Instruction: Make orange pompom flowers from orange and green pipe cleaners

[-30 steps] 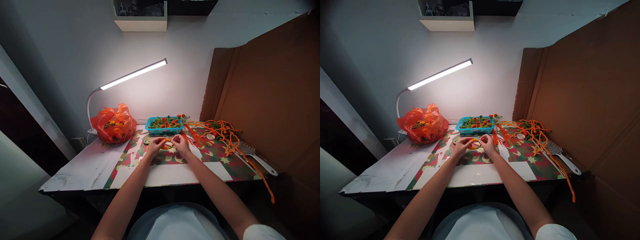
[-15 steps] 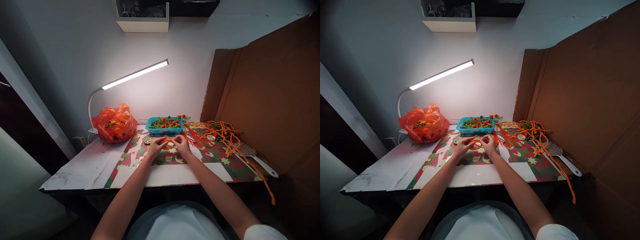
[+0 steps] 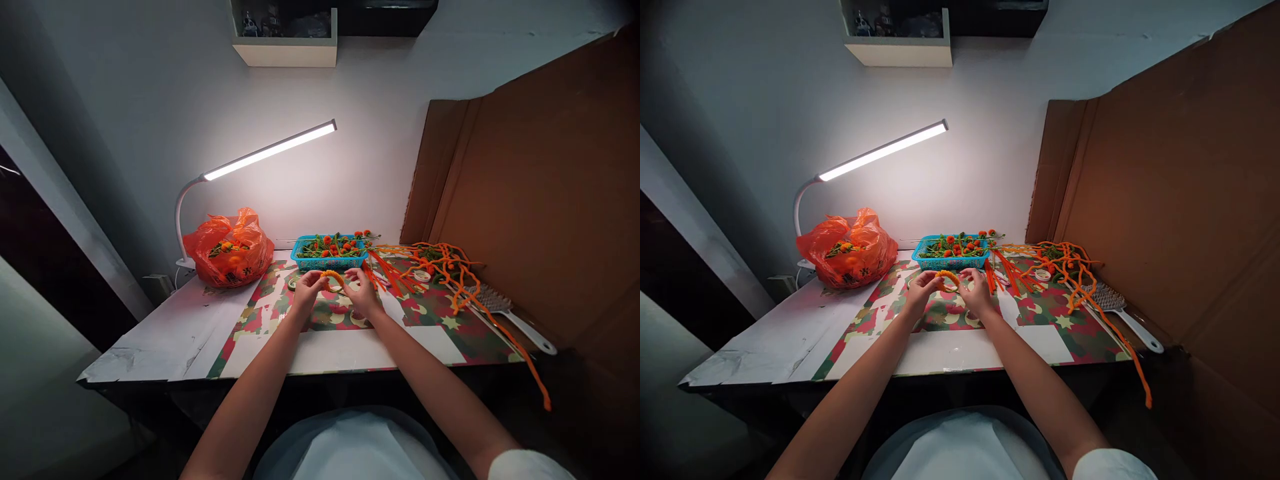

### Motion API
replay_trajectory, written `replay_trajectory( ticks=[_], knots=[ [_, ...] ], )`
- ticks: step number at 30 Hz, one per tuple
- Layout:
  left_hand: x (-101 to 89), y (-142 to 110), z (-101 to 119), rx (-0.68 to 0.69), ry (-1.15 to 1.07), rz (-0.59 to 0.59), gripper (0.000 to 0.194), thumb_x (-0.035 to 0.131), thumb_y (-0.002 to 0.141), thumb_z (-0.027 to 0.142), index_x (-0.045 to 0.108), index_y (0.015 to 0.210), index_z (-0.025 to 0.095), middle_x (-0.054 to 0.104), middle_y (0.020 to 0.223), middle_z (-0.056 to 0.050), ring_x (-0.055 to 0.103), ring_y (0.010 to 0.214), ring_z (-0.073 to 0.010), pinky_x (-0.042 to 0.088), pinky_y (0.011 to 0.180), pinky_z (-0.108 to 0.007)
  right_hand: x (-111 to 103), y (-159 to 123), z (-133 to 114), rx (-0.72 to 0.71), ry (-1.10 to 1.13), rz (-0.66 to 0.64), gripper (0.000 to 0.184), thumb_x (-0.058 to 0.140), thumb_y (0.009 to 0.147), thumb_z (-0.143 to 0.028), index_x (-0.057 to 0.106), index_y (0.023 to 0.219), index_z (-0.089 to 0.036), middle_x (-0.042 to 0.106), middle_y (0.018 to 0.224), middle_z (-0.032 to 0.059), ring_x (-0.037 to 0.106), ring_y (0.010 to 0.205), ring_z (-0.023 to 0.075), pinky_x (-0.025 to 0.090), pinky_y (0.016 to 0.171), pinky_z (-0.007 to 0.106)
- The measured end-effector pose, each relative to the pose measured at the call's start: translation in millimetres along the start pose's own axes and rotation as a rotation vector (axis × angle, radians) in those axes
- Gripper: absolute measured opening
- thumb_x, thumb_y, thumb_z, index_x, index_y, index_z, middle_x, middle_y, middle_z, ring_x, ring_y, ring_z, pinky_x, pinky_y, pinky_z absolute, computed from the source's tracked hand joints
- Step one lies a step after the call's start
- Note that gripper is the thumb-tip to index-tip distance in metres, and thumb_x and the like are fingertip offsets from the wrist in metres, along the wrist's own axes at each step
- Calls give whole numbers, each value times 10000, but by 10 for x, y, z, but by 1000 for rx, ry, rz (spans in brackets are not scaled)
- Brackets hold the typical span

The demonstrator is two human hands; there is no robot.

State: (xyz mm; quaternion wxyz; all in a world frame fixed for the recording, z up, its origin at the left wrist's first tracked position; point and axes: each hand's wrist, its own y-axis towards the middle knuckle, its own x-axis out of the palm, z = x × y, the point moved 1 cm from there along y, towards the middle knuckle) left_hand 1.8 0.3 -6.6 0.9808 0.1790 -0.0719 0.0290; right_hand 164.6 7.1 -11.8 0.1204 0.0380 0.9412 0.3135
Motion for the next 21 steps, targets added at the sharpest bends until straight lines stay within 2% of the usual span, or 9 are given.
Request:
replay_trajectory(
  ticks=[3,7,11,16,21],
  knots=[
    [2,-5,-29,76,85,-92,319,709,673,414,612,837,158,659,758,-28,621,675,-152,512,645,-284,-3,-25,-89,-130,-43,-54,290,622,734,-277,599,1019,-231,634,1046,54,559,981,222,424,869,374],
    [-1,-13,-77,171,169,-184,277,690,709,392,625,853,164,657,834,-42,628,754,-161,516,694,-283,17,-18,-100,-184,-50,-118,141,543,831,-268,656,908,-232,675,933,55,586,929,217,432,843,364],
    [1,-31,-60,253,286,-177,226,674,734,370,641,840,174,645,864,-35,617,793,-156,502,751,-284,14,-8,-67,-205,-34,-114,157,527,846,-250,670,909,-235,681,918,52,596,916,211,443,819,346],
    [17,-57,-11,256,415,-164,239,652,753,398,655,844,177,659,848,-34,614,775,-162,487,740,-283,12,-23,-49,-214,46,-143,179,518,840,-230,672,931,-230,680,938,51,613,908,201,461,817,338],
    [19,-49,-9,301,444,-177,227,613,785,400,653,824,180,654,816,-29,602,774,-163,478,728,-278,12,-29,-53,-228,34,-142,170,530,818,-212,670,910,-243,681,919,39,615,905,203,467,826,350]
  ],
)
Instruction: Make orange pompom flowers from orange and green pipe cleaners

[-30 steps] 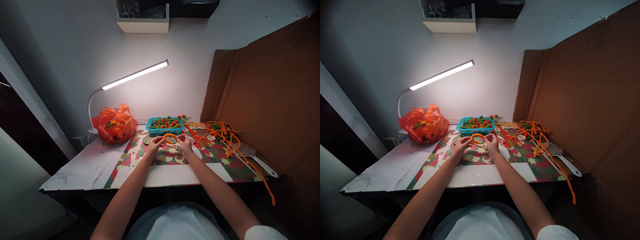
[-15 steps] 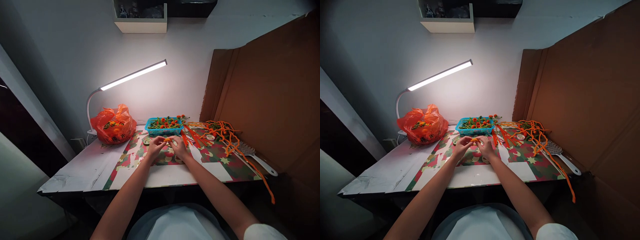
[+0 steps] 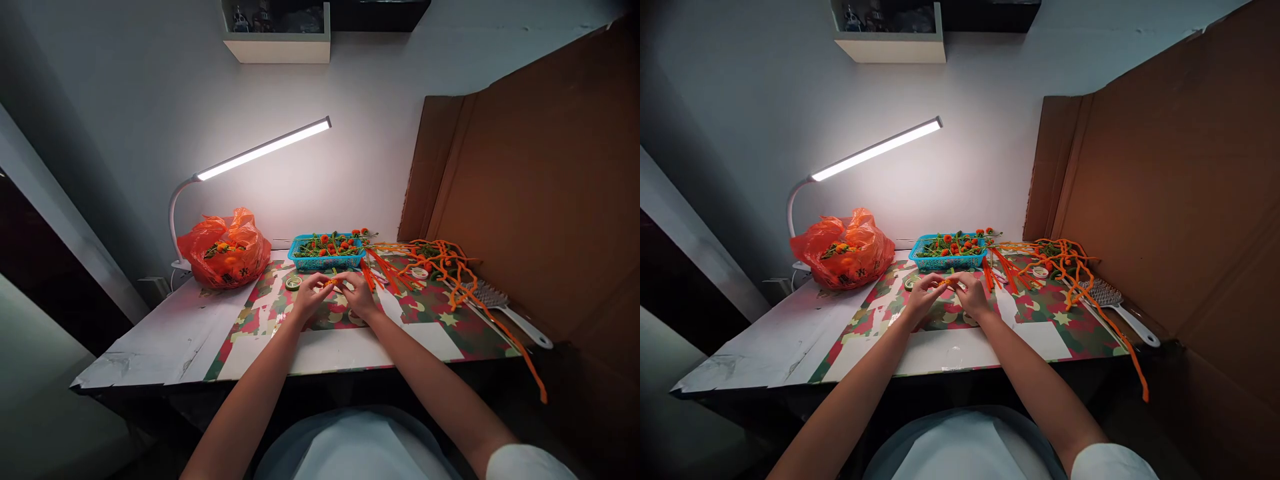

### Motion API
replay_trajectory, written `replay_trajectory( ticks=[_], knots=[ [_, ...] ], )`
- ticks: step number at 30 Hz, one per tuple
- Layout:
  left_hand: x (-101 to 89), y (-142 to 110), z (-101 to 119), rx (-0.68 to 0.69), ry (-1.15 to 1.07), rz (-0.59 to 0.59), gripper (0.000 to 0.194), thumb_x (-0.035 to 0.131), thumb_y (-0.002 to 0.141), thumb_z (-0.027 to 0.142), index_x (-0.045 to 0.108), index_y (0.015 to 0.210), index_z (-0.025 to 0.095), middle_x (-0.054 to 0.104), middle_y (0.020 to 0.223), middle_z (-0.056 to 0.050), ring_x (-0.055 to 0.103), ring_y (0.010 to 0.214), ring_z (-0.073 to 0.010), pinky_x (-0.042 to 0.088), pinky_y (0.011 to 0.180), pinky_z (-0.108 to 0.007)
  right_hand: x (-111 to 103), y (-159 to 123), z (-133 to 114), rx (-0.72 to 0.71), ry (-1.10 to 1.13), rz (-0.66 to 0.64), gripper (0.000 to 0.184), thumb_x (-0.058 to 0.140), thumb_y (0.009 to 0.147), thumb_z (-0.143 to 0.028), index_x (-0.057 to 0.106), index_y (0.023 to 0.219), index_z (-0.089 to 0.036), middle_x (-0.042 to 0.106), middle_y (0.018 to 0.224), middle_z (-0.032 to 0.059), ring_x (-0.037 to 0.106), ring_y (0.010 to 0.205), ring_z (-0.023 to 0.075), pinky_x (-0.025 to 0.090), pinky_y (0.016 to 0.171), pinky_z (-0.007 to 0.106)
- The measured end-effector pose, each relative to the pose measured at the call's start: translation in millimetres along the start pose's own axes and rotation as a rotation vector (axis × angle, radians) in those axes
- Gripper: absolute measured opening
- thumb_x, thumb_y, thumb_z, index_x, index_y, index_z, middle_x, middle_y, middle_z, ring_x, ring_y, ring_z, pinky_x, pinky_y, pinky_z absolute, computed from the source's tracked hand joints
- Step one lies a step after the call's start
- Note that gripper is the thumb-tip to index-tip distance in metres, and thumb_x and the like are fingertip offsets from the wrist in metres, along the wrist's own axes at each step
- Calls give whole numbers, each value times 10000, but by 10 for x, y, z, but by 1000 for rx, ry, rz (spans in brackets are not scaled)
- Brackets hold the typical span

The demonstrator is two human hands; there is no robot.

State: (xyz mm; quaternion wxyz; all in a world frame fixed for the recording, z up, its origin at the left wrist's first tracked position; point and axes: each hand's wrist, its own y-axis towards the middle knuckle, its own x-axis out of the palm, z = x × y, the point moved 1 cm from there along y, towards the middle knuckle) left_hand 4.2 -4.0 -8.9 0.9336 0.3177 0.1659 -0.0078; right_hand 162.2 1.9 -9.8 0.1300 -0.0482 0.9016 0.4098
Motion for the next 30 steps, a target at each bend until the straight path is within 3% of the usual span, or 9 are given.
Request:
replay_trajectory(
  ticks=[11,30],
  knots=[
    [-19,-4,-11,14,48,9,242,588,793,422,663,837,197,655,820,-32,582,788,-173,448,696,-276,-9,-11,-5,-12,-96,6,184,543,820,-227,660,956,-264,687,931,36,614,894,217,471,803,367],
    [-20,-12,63,38,62,15,201,662,742,402,672,796,208,665,809,-25,584,790,-176,468,723,-289,-39,-19,-58,-84,-162,16,119,560,784,-153,609,839,-247,638,834,26,566,843,208,439,763,340]
  ],
)
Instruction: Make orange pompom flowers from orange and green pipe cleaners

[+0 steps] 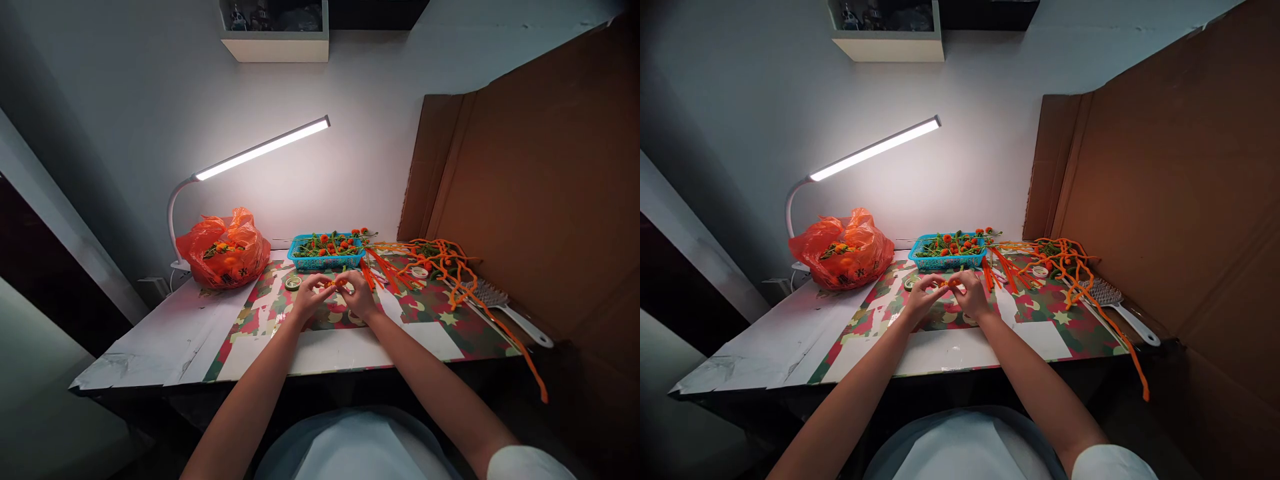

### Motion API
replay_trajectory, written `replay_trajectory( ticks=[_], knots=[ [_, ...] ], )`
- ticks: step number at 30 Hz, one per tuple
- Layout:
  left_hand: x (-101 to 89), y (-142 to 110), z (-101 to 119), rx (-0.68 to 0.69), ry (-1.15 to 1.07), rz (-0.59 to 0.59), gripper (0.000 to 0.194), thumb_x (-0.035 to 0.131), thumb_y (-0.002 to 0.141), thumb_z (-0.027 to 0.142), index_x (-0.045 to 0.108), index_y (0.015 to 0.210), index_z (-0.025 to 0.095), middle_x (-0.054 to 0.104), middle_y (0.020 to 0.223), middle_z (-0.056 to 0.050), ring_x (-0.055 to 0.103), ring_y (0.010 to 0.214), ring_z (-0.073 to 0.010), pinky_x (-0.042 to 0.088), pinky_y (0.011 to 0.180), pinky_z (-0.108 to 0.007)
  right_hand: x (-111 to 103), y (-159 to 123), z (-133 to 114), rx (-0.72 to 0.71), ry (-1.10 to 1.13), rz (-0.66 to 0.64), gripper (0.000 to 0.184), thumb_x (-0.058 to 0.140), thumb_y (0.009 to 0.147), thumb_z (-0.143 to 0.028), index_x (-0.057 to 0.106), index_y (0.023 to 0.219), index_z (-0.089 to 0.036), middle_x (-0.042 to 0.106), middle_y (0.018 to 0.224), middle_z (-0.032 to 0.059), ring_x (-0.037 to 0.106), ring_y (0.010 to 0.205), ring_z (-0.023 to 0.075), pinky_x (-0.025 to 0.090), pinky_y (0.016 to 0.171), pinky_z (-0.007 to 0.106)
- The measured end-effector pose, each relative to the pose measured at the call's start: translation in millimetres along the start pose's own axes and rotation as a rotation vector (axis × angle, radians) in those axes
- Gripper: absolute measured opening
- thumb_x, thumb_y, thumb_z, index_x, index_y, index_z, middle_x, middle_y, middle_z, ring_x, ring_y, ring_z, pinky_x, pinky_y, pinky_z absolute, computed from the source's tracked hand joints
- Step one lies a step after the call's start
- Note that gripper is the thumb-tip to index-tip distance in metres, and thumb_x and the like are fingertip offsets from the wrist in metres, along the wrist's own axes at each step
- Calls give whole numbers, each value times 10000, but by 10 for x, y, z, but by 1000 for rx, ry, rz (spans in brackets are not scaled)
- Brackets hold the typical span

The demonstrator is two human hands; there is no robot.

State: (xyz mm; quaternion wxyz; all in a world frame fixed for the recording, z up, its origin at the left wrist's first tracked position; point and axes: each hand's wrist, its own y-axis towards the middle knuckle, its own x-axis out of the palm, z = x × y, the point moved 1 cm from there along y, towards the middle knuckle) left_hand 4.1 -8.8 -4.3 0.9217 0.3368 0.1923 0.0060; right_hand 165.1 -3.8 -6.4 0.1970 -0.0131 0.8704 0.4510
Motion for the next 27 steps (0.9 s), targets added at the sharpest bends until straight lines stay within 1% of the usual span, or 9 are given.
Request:
replay_trajectory(
  ticks=[4,8,12,20,23,27],
  knots=[
    [-1,1,20,-11,-19,3,188,655,746,389,675,780,205,670,795,-27,587,790,-178,465,717,-286,-7,4,-22,-53,-23,-5,102,559,807,-161,615,807,-246,640,811,31,563,836,212,431,764,348],
    [9,5,13,-11,-43,15,179,643,752,373,673,785,200,676,804,-28,595,782,-174,465,709,-284,-3,2,-29,-58,-70,-10,122,548,827,-174,636,795,-253,649,844,39,557,876,225,410,798,374],
    [26,9,-25,-29,-59,24,194,641,755,385,672,783,195,677,786,-22,599,740,-163,468,691,-276,3,0,-35,-67,-79,13,121,556,827,-182,648,797,-256,645,844,38,554,875,228,401,798,371],
    [19,6,-15,-26,-33,50,238,629,770,411,660,762,175,663,735,-18,576,660,-138,470,625,-249,28,7,-30,7,-22,26,99,560,814,-193,644,848,-233,650,813,29,562,786,199,437,734,334],
    [11,5,-10,-6,-14,40,230,625,779,401,668,784,175,675,753,-22,584,678,-140,473,639,-249,39,4,-9,19,-21,5,110,562,807,-187,638,876,-226,654,819,22,565,768,190,438,727,325],
    [5,8,-12,12,5,23,217,618,792,386,671,803,176,686,770,-26,593,685,-143,474,653,-252,37,5,12,33,0,-15,112,560,794,-168,629,863,-223,651,821,20,567,771,186,442,732,322]
  ],
)
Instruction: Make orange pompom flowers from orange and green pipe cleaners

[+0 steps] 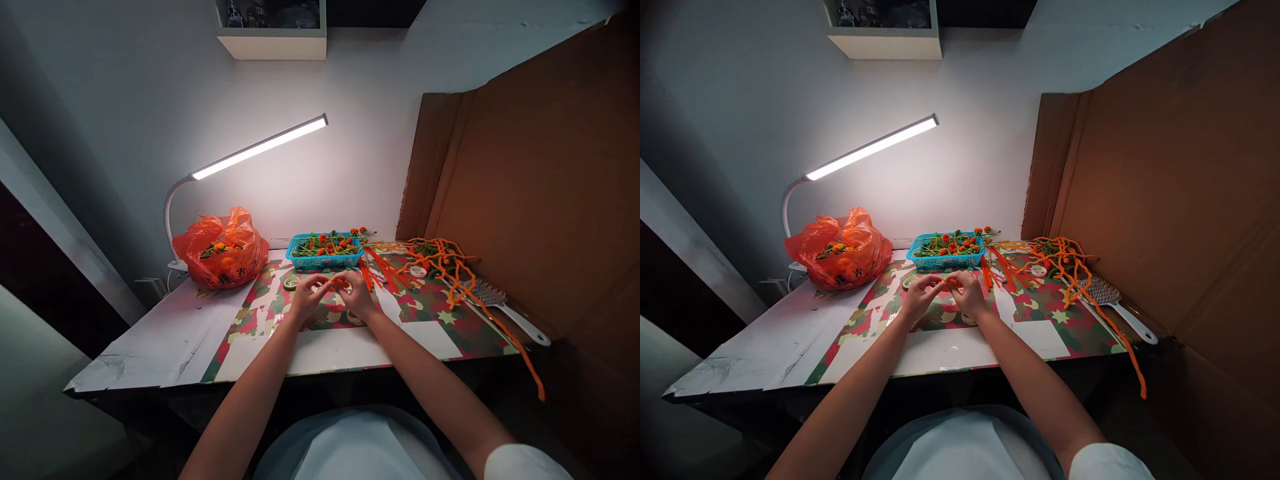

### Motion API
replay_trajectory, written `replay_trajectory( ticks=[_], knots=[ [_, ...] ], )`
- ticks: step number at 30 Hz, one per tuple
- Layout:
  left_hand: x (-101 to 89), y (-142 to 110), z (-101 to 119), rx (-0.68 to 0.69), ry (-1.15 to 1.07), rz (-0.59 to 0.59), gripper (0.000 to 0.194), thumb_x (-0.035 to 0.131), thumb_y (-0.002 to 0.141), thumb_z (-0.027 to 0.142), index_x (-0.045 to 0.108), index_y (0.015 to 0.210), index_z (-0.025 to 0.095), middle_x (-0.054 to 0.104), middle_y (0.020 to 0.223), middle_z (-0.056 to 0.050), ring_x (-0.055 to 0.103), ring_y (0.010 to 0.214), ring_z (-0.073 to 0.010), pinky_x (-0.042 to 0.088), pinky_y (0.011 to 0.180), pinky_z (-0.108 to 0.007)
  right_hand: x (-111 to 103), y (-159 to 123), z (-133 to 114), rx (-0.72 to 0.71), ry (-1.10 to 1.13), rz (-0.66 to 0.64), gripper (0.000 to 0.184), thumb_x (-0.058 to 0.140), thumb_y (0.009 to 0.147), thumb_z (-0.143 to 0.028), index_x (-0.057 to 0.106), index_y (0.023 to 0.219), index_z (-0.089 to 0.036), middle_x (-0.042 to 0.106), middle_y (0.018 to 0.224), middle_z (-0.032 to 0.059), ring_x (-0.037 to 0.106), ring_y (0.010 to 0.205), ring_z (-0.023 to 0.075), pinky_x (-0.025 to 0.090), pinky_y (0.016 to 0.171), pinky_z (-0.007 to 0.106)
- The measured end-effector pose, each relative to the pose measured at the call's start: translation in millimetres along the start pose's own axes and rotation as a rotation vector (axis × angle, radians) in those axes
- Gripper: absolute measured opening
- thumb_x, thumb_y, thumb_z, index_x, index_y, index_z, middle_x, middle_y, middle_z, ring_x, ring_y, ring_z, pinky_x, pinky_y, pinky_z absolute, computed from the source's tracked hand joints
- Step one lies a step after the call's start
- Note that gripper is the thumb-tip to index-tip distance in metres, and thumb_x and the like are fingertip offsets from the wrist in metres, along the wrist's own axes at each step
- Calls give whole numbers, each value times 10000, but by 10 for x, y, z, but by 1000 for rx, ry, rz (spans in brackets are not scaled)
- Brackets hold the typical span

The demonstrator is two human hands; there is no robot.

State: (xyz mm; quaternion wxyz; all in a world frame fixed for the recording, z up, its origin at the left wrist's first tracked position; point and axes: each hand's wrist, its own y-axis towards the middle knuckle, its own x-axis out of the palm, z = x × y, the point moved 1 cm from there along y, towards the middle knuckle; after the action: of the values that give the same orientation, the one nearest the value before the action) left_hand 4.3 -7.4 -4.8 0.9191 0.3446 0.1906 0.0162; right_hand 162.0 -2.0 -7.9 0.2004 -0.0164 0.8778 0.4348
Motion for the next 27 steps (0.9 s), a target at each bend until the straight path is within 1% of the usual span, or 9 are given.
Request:
replay_trajectory(
  ticks=[5,10,13,16,21,27],
  knots=[
    [3,-4,-12,14,33,-29,221,606,804,390,666,821,179,677,772,-24,590,692,-143,467,649,-246,-7,4,24,39,50,-43,116,558,771,-162,614,856,-216,638,819,26,575,783,189,462,716,316],
    [18,-12,-48,-22,12,-63,250,576,819,410,656,846,175,667,793,-32,599,724,-154,468,636,-245,-9,8,55,83,125,-97,119,542,774,-172,601,866,-219,620,829,26,579,823,193,487,735,325],
    [24,-11,-69,-43,-14,-78,256,569,822,413,649,845,171,661,793,-36,604,724,-156,473,639,-249,-10,12,49,104,155,-120,91,544,786,-204,594,859,-223,602,826,24,571,833,188,499,735,322],
    [22,-6,-65,-49,-31,-77,251,572,818,410,643,847,171,660,792,-34,608,718,-156,477,640,-251,-4,11,16,137,171,-106,69,570,789,-254,587,846,-218,600,832,25,575,800,178,502,706,310],
    [12,-2,-28,-44,-30,-62,249,575,812,413,644,829,175,662,779,-31,608,699,-154,481,628,-251,13,0,-23,177,187,-42,133,616,779,-318,586,839,-204,625,792,22,594,734,169,488,669,291],
    [8,-7,-31,-52,-48,-80,259,580,811,422,654,845,176,675,800,-42,629,719,-165,491,634,-258,22,5,51,159,205,-88,125,570,816,-328,580,839,-205,618,822,28,592,778,173,486,696,297]
  ],
)
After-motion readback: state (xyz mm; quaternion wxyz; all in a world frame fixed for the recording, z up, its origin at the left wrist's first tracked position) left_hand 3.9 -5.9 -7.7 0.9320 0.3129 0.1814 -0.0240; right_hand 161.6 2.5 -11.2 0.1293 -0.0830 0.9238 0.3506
